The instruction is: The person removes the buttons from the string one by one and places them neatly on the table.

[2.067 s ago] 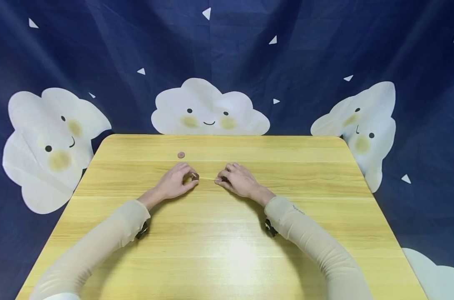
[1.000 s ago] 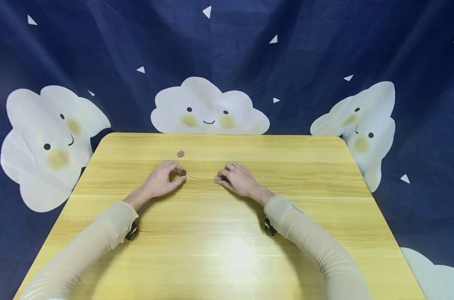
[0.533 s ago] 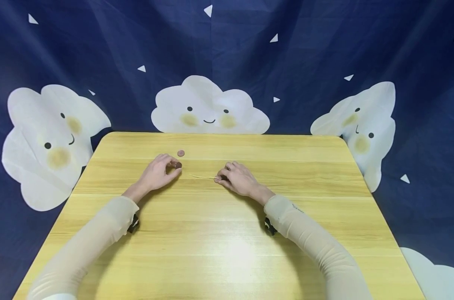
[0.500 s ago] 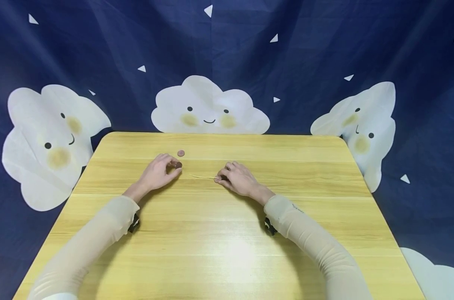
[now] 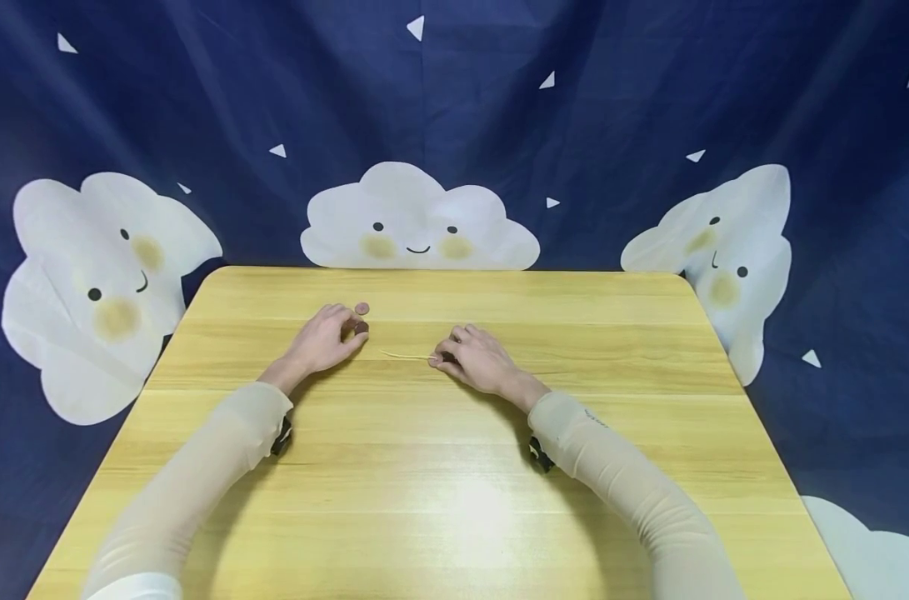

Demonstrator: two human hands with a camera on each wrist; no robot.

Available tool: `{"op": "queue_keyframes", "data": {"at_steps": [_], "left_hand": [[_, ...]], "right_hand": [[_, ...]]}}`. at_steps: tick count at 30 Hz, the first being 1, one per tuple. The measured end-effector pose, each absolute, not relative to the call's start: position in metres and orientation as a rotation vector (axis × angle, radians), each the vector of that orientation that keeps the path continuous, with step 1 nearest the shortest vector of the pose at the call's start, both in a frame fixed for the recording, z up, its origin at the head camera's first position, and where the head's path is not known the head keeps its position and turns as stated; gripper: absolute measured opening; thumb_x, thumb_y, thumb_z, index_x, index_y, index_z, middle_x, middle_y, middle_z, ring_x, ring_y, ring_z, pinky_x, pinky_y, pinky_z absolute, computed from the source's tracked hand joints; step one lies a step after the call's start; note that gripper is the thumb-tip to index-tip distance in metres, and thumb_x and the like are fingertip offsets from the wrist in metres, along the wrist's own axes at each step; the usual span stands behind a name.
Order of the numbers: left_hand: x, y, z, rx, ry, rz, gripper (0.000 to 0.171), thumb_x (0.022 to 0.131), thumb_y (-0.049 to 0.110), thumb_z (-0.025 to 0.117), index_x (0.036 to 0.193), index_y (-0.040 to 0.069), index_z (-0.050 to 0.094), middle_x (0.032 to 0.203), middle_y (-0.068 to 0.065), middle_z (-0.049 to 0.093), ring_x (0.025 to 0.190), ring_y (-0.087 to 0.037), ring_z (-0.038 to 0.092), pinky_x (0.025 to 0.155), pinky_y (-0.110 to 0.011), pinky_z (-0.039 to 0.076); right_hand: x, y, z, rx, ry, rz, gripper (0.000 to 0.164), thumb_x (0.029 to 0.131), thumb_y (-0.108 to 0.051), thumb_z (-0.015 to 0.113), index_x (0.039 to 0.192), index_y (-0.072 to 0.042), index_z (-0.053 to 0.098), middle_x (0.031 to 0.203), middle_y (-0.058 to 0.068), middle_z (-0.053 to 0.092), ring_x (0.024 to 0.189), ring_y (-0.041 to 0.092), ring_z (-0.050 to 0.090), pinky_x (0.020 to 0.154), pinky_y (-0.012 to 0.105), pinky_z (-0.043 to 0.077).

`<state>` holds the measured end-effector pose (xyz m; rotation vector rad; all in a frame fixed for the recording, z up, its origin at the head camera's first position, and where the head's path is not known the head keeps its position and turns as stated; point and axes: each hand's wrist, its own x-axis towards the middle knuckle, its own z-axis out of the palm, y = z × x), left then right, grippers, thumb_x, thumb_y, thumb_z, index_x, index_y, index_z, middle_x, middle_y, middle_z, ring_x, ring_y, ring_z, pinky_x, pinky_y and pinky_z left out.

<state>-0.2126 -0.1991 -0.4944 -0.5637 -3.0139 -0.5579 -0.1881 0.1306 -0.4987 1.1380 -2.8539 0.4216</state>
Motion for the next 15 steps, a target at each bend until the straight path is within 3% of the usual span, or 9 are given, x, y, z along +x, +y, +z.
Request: {"op": "queue_keyframes", "data": {"at_steps": [6, 15], "left_hand": [[-0.217, -0.1964, -0.4953, -0.576, -3.038, -0.537, 0.044, 0.102, 0.036, 0.064, 0.135, 0.006, 0.065, 0.113, -0.013, 0.068, 0.117, -0.034, 0.059, 0.106, -0.049, 0.049], [-0.2204, -0.1934, -0.4965, -0.566, -3.046, -0.543, 0.042, 0.101, 0.032, 0.064, 0.134, 0.006, 0.065, 0.116, -0.013, 0.068, 0.117, -0.034, 0.059, 0.105, -0.05, 0.049]], "right_hand": [[-0.1867, 0.1309, -0.4985, 1.14, -2.852, 0.418, 0.027, 0.104, -0.035, 0.067, 0.123, -0.017, 0.074, 0.11, 0.003, 0.069, 0.095, 0.02, 0.055, 0.084, 0.036, 0.05], [-0.186, 0.1321, -0.4965, 1.136, -2.871, 0.422, 0.027, 0.105, -0.037, 0.065, 0.123, -0.019, 0.074, 0.111, 0.002, 0.069, 0.095, 0.019, 0.054, 0.084, 0.036, 0.05]]}}
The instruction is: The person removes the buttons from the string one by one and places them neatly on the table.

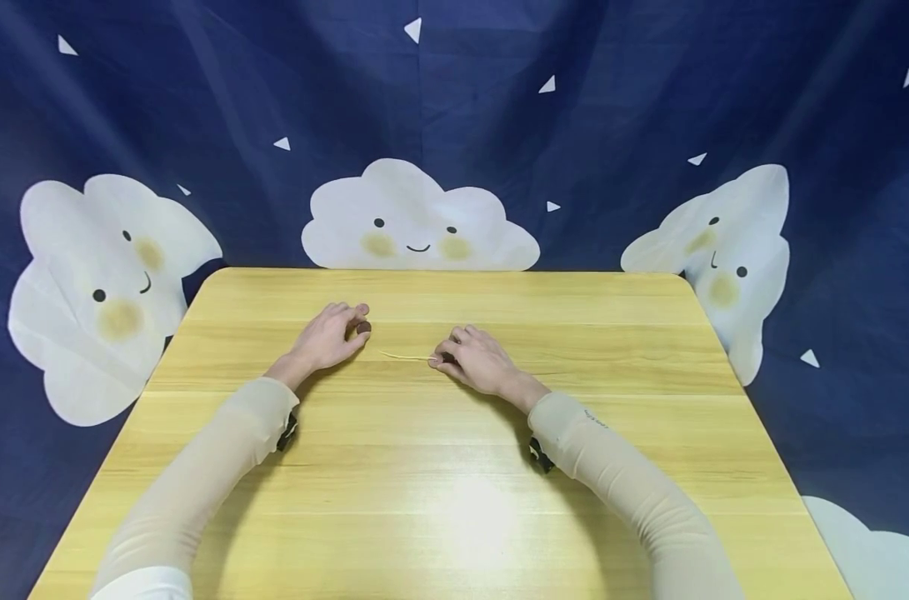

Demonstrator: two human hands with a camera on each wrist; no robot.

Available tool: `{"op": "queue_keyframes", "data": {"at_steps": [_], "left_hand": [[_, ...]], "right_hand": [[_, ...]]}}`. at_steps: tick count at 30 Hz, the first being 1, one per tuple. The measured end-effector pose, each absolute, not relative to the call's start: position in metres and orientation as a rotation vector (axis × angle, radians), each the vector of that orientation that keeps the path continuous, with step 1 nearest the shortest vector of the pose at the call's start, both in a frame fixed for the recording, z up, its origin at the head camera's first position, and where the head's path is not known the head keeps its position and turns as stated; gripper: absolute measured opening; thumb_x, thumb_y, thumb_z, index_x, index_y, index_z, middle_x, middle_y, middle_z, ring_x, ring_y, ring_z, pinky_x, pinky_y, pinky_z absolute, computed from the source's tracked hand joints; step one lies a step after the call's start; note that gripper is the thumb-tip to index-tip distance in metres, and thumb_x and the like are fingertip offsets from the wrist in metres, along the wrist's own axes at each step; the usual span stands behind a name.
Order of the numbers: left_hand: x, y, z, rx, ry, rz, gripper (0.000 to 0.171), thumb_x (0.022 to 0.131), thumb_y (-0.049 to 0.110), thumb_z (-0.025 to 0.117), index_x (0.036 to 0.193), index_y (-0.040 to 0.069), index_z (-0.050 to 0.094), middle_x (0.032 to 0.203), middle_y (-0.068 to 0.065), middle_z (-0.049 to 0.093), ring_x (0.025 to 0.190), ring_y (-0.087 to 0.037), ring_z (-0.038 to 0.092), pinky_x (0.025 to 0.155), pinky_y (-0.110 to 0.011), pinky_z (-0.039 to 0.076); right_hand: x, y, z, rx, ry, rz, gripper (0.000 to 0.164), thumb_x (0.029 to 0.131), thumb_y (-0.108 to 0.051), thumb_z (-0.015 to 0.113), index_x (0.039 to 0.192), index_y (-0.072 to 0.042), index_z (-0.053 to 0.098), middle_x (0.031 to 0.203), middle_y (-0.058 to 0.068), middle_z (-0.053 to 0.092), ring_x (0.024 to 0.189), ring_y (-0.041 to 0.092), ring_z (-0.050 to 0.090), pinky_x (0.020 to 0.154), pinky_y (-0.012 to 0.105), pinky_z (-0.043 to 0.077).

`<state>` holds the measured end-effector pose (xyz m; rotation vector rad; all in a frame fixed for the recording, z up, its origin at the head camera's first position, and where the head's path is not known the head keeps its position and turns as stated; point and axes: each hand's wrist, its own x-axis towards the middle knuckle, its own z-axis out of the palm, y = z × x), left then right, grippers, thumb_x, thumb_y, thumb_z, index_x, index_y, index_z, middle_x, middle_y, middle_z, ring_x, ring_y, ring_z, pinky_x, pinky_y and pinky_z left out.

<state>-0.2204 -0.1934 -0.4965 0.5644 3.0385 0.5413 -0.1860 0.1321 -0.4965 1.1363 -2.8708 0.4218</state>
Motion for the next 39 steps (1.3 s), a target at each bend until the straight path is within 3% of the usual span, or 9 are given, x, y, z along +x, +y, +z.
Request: {"op": "queue_keyframes", "data": {"at_steps": [10, 23, 31, 39], "left_hand": [[-0.2226, -0.1968, -0.4976, 0.517, 3.022, 0.537, 0.048, 0.103, 0.034, 0.062, 0.144, 0.009, 0.062, 0.118, -0.012, 0.064, 0.116, -0.033, 0.056, 0.104, -0.049, 0.049], [-0.2222, -0.1971, -0.497, 0.515, 3.022, 0.513, 0.041, 0.102, 0.034, 0.062, 0.134, 0.008, 0.066, 0.11, -0.01, 0.06, 0.11, -0.032, 0.053, 0.098, -0.047, 0.047], [-0.2222, -0.1988, -0.4959, 0.519, 3.022, 0.529, 0.044, 0.101, 0.032, 0.063, 0.137, 0.007, 0.066, 0.115, -0.011, 0.062, 0.115, -0.033, 0.055, 0.104, -0.05, 0.048], [-0.2186, -0.1968, -0.4951, 0.509, 3.026, 0.552, 0.035, 0.102, 0.035, 0.062, 0.123, 0.007, 0.067, 0.118, -0.012, 0.063, 0.119, -0.034, 0.055, 0.108, -0.051, 0.047]], "right_hand": [[-0.1859, 0.1319, -0.4974, 1.139, -2.849, 0.443, 0.026, 0.104, -0.035, 0.067, 0.121, -0.018, 0.075, 0.109, 0.002, 0.069, 0.095, 0.02, 0.055, 0.084, 0.037, 0.05], [-0.1869, 0.1327, -0.4997, 1.149, -2.836, 0.434, 0.026, 0.104, -0.036, 0.067, 0.122, -0.018, 0.075, 0.11, 0.002, 0.069, 0.096, 0.02, 0.056, 0.086, 0.038, 0.051], [-0.1868, 0.1334, -0.501, 1.144, -2.813, 0.433, 0.025, 0.103, -0.035, 0.068, 0.121, -0.018, 0.075, 0.11, 0.004, 0.069, 0.101, 0.023, 0.061, 0.088, 0.04, 0.054], [-0.187, 0.1348, -0.5017, 1.145, -2.794, 0.425, 0.025, 0.103, -0.035, 0.068, 0.12, -0.018, 0.075, 0.109, 0.003, 0.069, 0.1, 0.022, 0.061, 0.088, 0.04, 0.054]]}}
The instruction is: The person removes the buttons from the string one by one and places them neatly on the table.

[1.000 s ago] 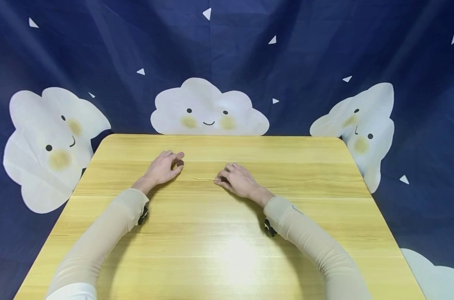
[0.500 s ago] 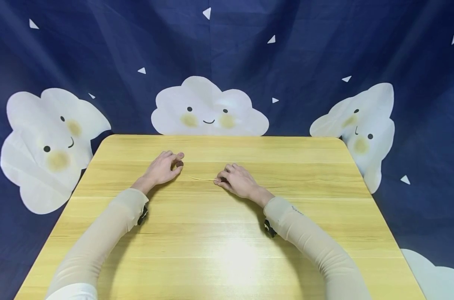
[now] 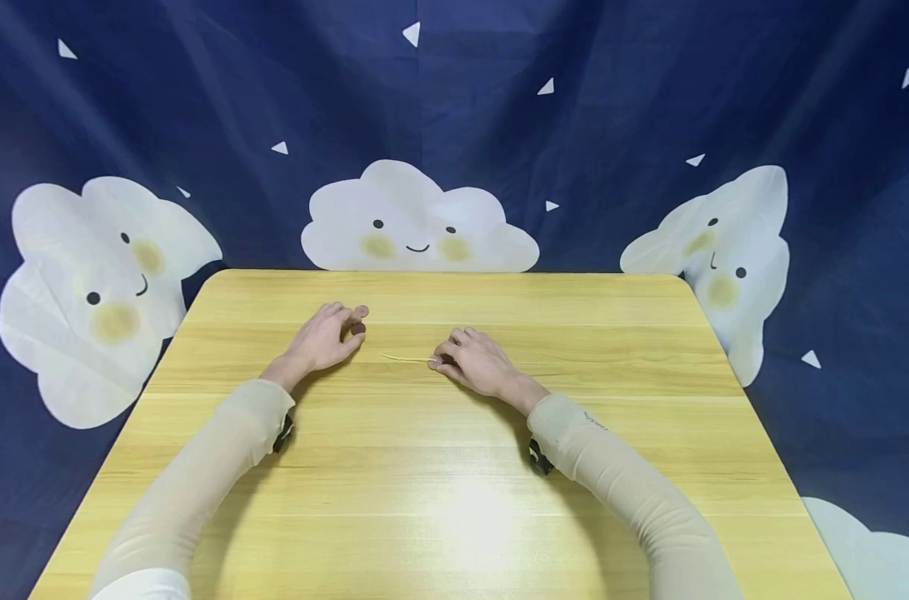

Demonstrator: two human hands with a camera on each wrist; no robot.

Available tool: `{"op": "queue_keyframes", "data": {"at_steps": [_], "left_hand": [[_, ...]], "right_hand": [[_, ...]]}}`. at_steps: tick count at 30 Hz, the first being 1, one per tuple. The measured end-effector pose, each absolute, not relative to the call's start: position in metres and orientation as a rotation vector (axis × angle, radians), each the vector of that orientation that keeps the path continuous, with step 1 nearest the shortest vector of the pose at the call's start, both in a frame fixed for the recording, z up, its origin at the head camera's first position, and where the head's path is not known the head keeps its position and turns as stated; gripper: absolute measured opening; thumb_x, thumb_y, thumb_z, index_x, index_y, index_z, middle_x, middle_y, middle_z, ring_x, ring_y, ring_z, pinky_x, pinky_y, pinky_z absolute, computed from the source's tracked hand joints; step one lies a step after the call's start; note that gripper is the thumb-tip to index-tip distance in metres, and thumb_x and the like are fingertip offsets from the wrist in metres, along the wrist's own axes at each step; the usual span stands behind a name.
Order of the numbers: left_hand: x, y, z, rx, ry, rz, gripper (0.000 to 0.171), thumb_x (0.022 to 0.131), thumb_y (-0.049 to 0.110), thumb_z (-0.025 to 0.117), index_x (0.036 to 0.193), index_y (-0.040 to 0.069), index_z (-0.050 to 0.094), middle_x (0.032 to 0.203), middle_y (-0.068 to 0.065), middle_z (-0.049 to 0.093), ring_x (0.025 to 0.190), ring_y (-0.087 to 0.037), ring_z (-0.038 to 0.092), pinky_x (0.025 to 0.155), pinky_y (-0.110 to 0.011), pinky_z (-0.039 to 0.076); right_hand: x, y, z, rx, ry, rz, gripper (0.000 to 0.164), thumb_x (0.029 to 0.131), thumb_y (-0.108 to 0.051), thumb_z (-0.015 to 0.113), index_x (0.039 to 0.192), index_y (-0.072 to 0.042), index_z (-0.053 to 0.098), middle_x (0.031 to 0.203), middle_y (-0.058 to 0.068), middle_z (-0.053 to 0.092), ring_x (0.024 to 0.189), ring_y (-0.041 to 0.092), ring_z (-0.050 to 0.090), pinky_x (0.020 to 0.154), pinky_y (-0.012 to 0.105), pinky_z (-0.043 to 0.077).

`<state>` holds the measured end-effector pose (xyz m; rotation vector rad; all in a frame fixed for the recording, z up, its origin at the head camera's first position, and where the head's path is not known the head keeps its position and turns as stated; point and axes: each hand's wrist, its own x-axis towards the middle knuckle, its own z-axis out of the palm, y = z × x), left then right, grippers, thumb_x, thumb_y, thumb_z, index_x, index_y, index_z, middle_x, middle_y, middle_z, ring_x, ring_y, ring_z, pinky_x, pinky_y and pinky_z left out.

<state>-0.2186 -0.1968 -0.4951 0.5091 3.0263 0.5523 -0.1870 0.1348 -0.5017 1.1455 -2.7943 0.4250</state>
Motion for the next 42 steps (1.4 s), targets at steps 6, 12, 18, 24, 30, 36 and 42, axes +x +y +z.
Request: {"op": "queue_keyframes", "data": {"at_steps": [6, 12, 18, 24, 30, 36, 42], "left_hand": [[-0.212, -0.193, -0.496, 0.586, 3.093, 0.611, 0.038, 0.101, 0.03, 0.065, 0.129, 0.005, 0.067, 0.117, -0.014, 0.066, 0.117, -0.035, 0.057, 0.109, -0.05, 0.047], [-0.206, -0.18, -0.492, 0.695, 3.1, 0.655, 0.036, 0.1, 0.029, 0.065, 0.125, 0.003, 0.069, 0.129, -0.016, 0.067, 0.124, -0.035, 0.059, 0.115, -0.049, 0.045], [-0.198, -0.158, -0.488, 0.803, 3.063, 0.659, 0.034, 0.1, 0.029, 0.067, 0.123, 0.004, 0.07, 0.118, -0.012, 0.069, 0.116, -0.031, 0.061, 0.112, -0.046, 0.049], [-0.191, -0.14, -0.489, 0.819, 3.029, 0.651, 0.033, 0.101, 0.031, 0.065, 0.123, 0.006, 0.07, 0.12, -0.009, 0.07, 0.118, -0.028, 0.063, 0.112, -0.044, 0.05], [-0.187, -0.128, -0.492, 0.856, 3.004, 0.638, 0.032, 0.102, 0.032, 0.064, 0.122, 0.007, 0.071, 0.12, -0.008, 0.07, 0.117, -0.028, 0.063, 0.108, -0.043, 0.051], [-0.184, -0.117, -0.494, 0.904, 2.983, 0.599, 0.03, 0.102, 0.03, 0.066, 0.121, 0.007, 0.071, 0.119, -0.009, 0.071, 0.117, -0.028, 0.063, 0.11, -0.043, 0.05], [-0.182, -0.109, -0.497, 0.959, 2.965, 0.592, 0.029, 0.101, 0.028, 0.069, 0.119, 0.006, 0.072, 0.117, -0.009, 0.073, 0.117, -0.028, 0.065, 0.11, -0.042, 0.051]], "right_hand": [[-0.187, 0.134, -0.501, 1.141, -2.808, 0.44, 0.025, 0.104, -0.035, 0.067, 0.12, -0.018, 0.075, 0.108, 0.003, 0.069, 0.099, 0.022, 0.06, 0.087, 0.04, 0.053], [-0.186, 0.134, -0.499, 1.143, -2.816, 0.435, 0.025, 0.104, -0.035, 0.067, 0.121, -0.018, 0.075, 0.109, 0.003, 0.069, 0.1, 0.023, 0.06, 0.087, 0.04, 0.053], [-0.187, 0.134, -0.5, 1.142, -2.816, 0.446, 0.024, 0.104, -0.036, 0.067, 0.119, -0.019, 0.075, 0.107, 0.002, 0.069, 0.099, 0.022, 0.06, 0.087, 0.039, 0.053], [-0.189, 0.134, -0.501, 1.143, -2.814, 0.446, 0.024, 0.104, -0.037, 0.067, 0.119, -0.019, 0.076, 0.106, 0.001, 0.069, 0.098, 0.022, 0.06, 0.086, 0.038, 0.053], [-0.189, 0.134, -0.501, 1.134, -2.818, 0.452, 0.024, 0.103, -0.036, 0.068, 0.118, -0.019, 0.076, 0.106, 0.001, 0.069, 0.098, 0.021, 0.06, 0.085, 0.038, 0.053], [-0.189, 0.134, -0.501, 1.128, -2.841, 0.453, 0.026, 0.103, -0.036, 0.068, 0.121, -0.018, 0.075, 0.108, 0.002, 0.069, 0.098, 0.021, 0.059, 0.085, 0.038, 0.053], [-0.189, 0.134, -0.502, 1.135, -2.831, 0.437, 0.027, 0.104, -0.035, 0.067, 0.122, -0.017, 0.075, 0.111, 0.003, 0.069, 0.099, 0.022, 0.059, 0.087, 0.04, 0.054]]}}
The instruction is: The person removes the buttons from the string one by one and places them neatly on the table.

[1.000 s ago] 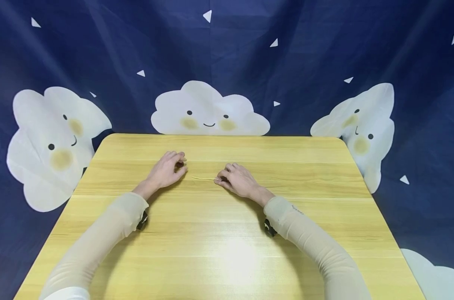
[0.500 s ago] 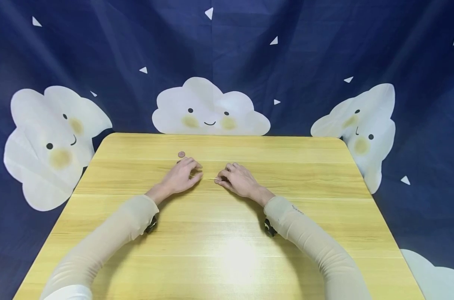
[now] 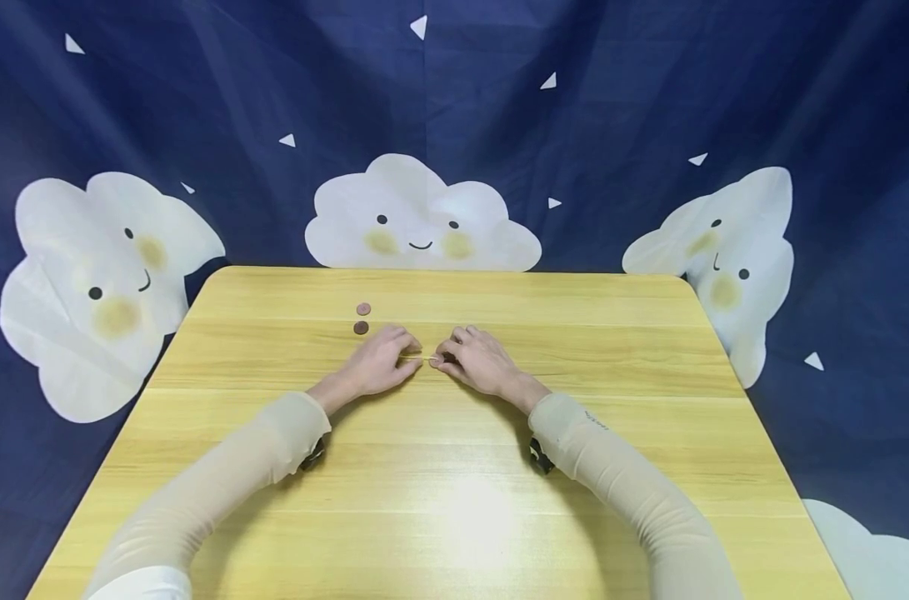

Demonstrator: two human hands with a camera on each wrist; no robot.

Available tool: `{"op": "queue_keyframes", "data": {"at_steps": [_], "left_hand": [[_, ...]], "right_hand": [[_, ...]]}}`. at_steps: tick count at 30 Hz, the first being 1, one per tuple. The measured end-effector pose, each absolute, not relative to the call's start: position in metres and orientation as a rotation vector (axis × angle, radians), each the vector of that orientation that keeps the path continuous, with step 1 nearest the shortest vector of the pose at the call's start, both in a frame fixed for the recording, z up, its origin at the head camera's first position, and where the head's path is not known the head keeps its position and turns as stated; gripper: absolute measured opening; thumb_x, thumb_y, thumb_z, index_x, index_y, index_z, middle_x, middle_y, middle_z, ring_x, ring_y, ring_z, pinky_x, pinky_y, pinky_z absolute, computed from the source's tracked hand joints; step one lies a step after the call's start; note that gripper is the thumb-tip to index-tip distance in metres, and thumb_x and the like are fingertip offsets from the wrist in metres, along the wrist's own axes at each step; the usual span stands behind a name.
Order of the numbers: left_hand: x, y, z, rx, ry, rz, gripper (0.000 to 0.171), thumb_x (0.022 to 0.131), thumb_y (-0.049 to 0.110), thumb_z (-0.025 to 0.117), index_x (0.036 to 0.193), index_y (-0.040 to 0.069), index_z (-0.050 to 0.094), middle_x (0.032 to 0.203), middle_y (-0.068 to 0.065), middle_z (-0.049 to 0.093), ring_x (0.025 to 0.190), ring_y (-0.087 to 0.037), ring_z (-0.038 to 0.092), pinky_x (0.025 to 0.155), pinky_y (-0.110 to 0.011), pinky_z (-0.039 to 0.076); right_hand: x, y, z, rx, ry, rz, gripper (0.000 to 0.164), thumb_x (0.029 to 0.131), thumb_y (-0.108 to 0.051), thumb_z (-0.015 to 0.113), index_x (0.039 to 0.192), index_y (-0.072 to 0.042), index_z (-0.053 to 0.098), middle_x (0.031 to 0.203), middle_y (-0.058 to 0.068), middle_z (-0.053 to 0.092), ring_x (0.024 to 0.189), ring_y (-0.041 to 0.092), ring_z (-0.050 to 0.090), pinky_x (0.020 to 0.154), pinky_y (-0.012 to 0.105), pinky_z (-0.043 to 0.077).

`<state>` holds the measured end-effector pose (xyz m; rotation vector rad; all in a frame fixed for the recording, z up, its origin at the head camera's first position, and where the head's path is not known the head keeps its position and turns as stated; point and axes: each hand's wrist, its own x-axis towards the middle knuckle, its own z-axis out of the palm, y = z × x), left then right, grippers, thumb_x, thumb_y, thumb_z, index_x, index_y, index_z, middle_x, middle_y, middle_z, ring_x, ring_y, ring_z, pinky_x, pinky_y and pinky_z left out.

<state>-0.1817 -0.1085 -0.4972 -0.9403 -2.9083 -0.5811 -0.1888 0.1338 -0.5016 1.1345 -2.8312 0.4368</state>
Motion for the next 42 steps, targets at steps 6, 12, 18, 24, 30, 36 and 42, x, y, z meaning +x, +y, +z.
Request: {"op": "queue_keyframes", "data": {"at_steps": [6, 12, 18, 24, 30, 36, 42], "left_hand": [[-0.181, -0.103, -0.5, -0.981, -2.887, -0.592, 0.026, 0.1, 0.026, 0.071, 0.116, 0.006, 0.072, 0.115, -0.008, 0.073, 0.112, -0.026, 0.066, 0.104, -0.04, 0.054], [-0.182, -0.101, -0.503, -1.006, -2.857, -0.599, 0.014, 0.101, 0.021, 0.071, 0.107, 0.009, 0.073, 0.104, -0.005, 0.072, 0.103, -0.023, 0.065, 0.096, -0.038, 0.055], [-0.183, -0.1, -0.505, -1.019, -2.842, -0.598, 0.008, 0.102, 0.019, 0.07, 0.099, 0.012, 0.073, 0.097, -0.002, 0.07, 0.096, -0.021, 0.063, 0.091, -0.037, 0.054], [-0.184, -0.1, -0.505, -1.024, -2.831, -0.595, 0.008, 0.102, 0.019, 0.07, 0.098, 0.012, 0.073, 0.095, -0.002, 0.069, 0.094, -0.021, 0.062, 0.09, -0.037, 0.054], [-0.184, -0.1, -0.504, -1.023, -2.831, -0.605, 0.007, 0.101, 0.017, 0.07, 0.097, 0.011, 0.072, 0.095, -0.003, 0.068, 0.094, -0.021, 0.062, 0.089, -0.037, 0.053], [-0.183, -0.101, -0.504, -1.028, -2.825, -0.606, 0.007, 0.101, 0.016, 0.069, 0.096, 0.012, 0.072, 0.094, -0.002, 0.068, 0.093, -0.02, 0.06, 0.086, -0.036, 0.053], [-0.183, -0.101, -0.505, -1.034, -2.822, -0.614, 0.007, 0.101, 0.015, 0.069, 0.095, 0.012, 0.072, 0.094, -0.002, 0.068, 0.092, -0.02, 0.06, 0.086, -0.037, 0.053]], "right_hand": [[-0.188, 0.134, -0.501, 1.134, -2.828, 0.442, 0.026, 0.103, -0.034, 0.068, 0.122, -0.017, 0.075, 0.112, 0.003, 0.069, 0.1, 0.022, 0.06, 0.087, 0.04, 0.054], [-0.188, 0.134, -0.5, 1.135, -2.823, 0.459, 0.026, 0.103, -0.033, 0.069, 0.121, -0.016, 0.075, 0.112, 0.005, 0.069, 0.098, 0.024, 0.06, 0.086, 0.041, 0.054], [-0.189, 0.134, -0.499, 1.137, -2.832, 0.461, 0.026, 0.103, -0.035, 0.069, 0.12, -0.017, 0.075, 0.111, 0.003, 0.069, 0.099, 0.022, 0.06, 0.086, 0.04, 0.054], [-0.19, 0.135, -0.497, 1.129, -2.887, 0.475, 0.03, 0.103, -0.038, 0.068, 0.123, -0.016, 0.074, 0.112, 0.004, 0.068, 0.101, 0.022, 0.059, 0.091, 0.04, 0.053], [-0.19, 0.138, -0.496, 1.121, -2.904, 0.491, 0.038, 0.101, -0.042, 0.07, 0.127, -0.015, 0.072, 0.116, 0.005, 0.068, 0.105, 0.024, 0.06, 0.097, 0.043, 0.054], [-0.189, 0.143, -0.497, 1.102, -2.896, 0.504, 0.04, 0.1, -0.044, 0.071, 0.129, -0.016, 0.072, 0.113, 0.004, 0.067, 0.103, 0.021, 0.059, 0.093, 0.04, 0.054], [-0.187, 0.146, -0.5, 1.083, -2.878, 0.534, 0.037, 0.1, -0.04, 0.072, 0.129, -0.016, 0.072, 0.111, 0.002, 0.066, 0.1, 0.02, 0.056, 0.087, 0.038, 0.051]]}}
